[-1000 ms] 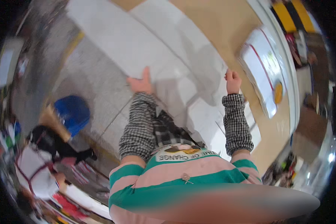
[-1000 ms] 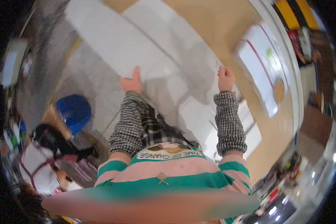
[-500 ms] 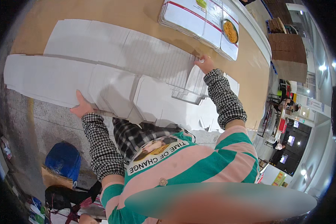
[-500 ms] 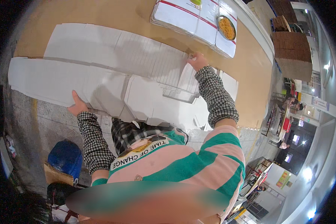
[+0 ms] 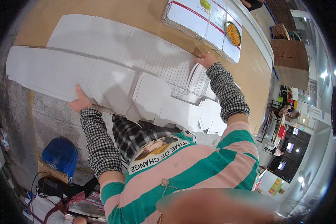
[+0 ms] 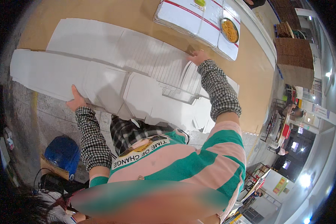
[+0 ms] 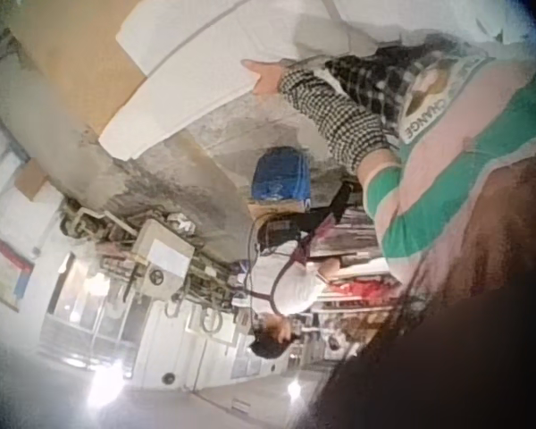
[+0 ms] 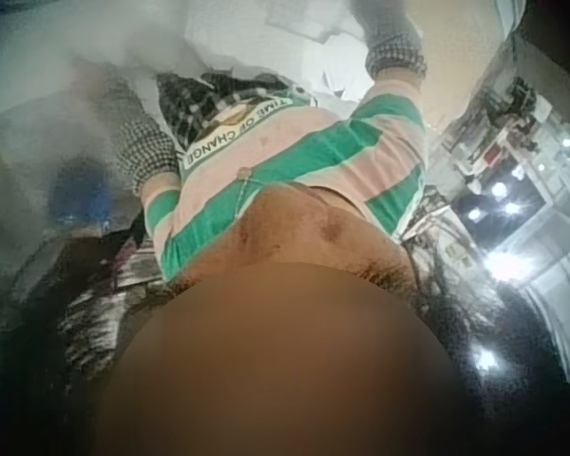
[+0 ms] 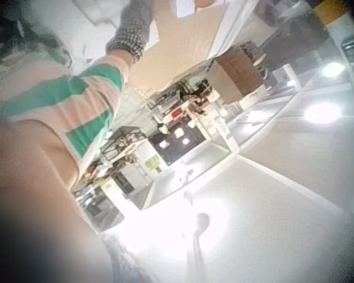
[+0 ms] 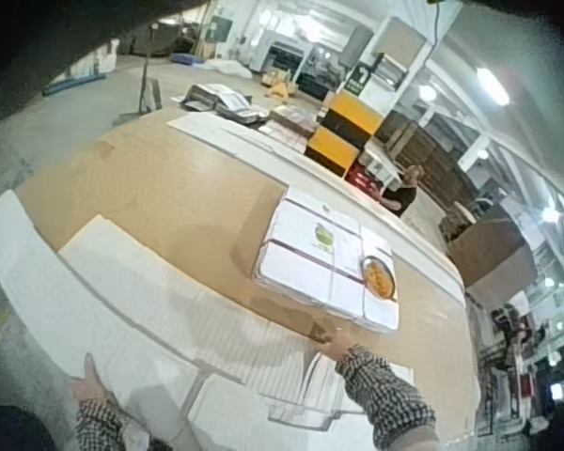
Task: Arrange and align stacks of paper templates on a large workbench.
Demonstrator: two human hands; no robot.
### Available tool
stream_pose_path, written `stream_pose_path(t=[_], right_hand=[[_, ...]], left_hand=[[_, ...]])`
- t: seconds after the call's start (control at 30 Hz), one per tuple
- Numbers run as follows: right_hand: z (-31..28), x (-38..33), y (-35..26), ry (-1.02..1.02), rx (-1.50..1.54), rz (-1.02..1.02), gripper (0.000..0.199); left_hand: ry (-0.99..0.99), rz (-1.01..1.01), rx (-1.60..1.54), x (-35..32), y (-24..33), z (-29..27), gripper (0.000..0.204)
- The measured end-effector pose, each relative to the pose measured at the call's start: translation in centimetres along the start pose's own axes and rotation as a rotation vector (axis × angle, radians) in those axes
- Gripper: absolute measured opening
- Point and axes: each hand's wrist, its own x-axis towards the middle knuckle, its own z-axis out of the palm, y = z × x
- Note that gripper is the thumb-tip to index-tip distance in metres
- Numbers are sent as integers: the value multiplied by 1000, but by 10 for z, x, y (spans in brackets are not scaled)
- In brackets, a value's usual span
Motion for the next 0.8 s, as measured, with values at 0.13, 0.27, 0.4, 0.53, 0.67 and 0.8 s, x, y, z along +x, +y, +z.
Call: stream_pose_path(t=[0.13, 0.27, 0.4, 0.53, 0.67, 0.8], right_hand=[[-14, 5, 11, -48, 23, 59, 58], [-11, -1, 3, 131, 1, 103, 50], [40, 6, 50, 47, -115, -2, 49], [44, -19, -9, 75, -142, 263, 68], [57, -14, 8, 191, -209, 179, 65], [38, 0, -93, 388, 204, 119, 42]], left_hand=[[9, 47, 26, 3, -7, 2, 82], [-29, 27, -7, 1, -7, -3, 84], [-79, 27, 12, -20, 13, 5, 84], [-35, 48, 32, -17, 9, 1, 82], [-73, 14, 16, -21, 14, 7, 81], [-73, 68, -147, -1, -10, 1, 76]])
